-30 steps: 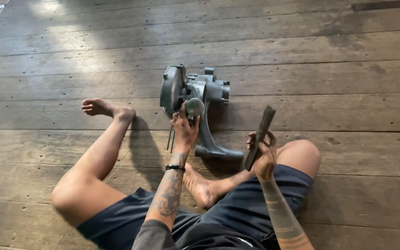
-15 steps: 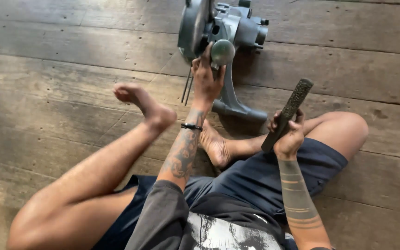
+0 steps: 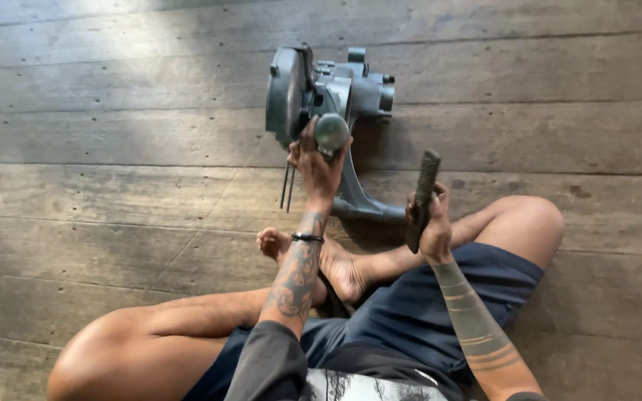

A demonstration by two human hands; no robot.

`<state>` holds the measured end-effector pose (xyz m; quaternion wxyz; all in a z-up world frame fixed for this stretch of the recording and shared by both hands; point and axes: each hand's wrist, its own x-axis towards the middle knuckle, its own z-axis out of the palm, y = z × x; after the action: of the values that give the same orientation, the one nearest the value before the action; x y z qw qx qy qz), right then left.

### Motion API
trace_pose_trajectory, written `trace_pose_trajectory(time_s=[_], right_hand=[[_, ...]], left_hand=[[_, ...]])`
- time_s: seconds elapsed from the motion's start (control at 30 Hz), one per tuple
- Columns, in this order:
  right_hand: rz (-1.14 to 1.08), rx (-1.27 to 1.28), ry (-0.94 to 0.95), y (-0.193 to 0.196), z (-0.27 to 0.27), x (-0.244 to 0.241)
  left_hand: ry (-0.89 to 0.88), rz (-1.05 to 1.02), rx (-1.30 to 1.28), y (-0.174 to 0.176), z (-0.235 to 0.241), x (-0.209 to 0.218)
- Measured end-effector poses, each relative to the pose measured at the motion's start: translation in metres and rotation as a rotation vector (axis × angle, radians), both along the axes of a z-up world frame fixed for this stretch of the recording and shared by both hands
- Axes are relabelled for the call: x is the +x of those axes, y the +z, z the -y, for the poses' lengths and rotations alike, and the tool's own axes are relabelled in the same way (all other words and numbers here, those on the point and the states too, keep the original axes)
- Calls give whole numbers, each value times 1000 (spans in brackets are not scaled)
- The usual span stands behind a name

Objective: Sanding the exterior surface of a motorcycle engine crankcase using a manual hand file.

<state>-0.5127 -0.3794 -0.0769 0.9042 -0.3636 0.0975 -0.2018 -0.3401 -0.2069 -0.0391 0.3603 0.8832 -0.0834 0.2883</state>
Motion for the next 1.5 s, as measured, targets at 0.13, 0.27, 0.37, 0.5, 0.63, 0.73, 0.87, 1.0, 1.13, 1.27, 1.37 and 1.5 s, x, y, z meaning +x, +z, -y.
trace_pose_trajectory(time_s=[0.13, 0.27, 0.37, 0.5, 0.63, 0.73, 0.87, 1.0, 1.13, 1.27, 1.37, 1.5], right_hand=[[34, -416, 42, 44, -10, 48], [7, -1011, -16, 81, -9, 82], [-64, -1361, -17, 82, -12, 93], [67, -1639, -48, 109, -3, 104], [13, -1693, -143, 110, 2, 112], [76, -1684, -108, 98, 6, 120], [-82, -1717, -204, 111, 37, 129], [3, -1690, -42, 89, 23, 123], [-163, -1685, -100, 109, 27, 117], [-269, -1593, -172, 62, 41, 120], [-284, -1463, -35, 54, 11, 101], [-295, -1200, -43, 79, 5, 90]], left_hand=[[-6, 88, -18, 3, 2, 2], [-3, 98, -21, 12, 3, -2], [-18, 88, -37, -2, 2, 4], [-32, 133, -40, -12, 4, 10], [-24, 133, -31, -8, 11, 11], [-11, 133, -16, -5, 12, 7], [5, 198, 0, -4, 11, 8], [-11, 176, -25, -12, 13, 10], [3, 211, -26, -9, 12, 6], [-37, 154, -43, -10, 10, 2], [-45, 141, -32, -6, 9, 3], [-52, 119, -37, -8, 8, -1]])
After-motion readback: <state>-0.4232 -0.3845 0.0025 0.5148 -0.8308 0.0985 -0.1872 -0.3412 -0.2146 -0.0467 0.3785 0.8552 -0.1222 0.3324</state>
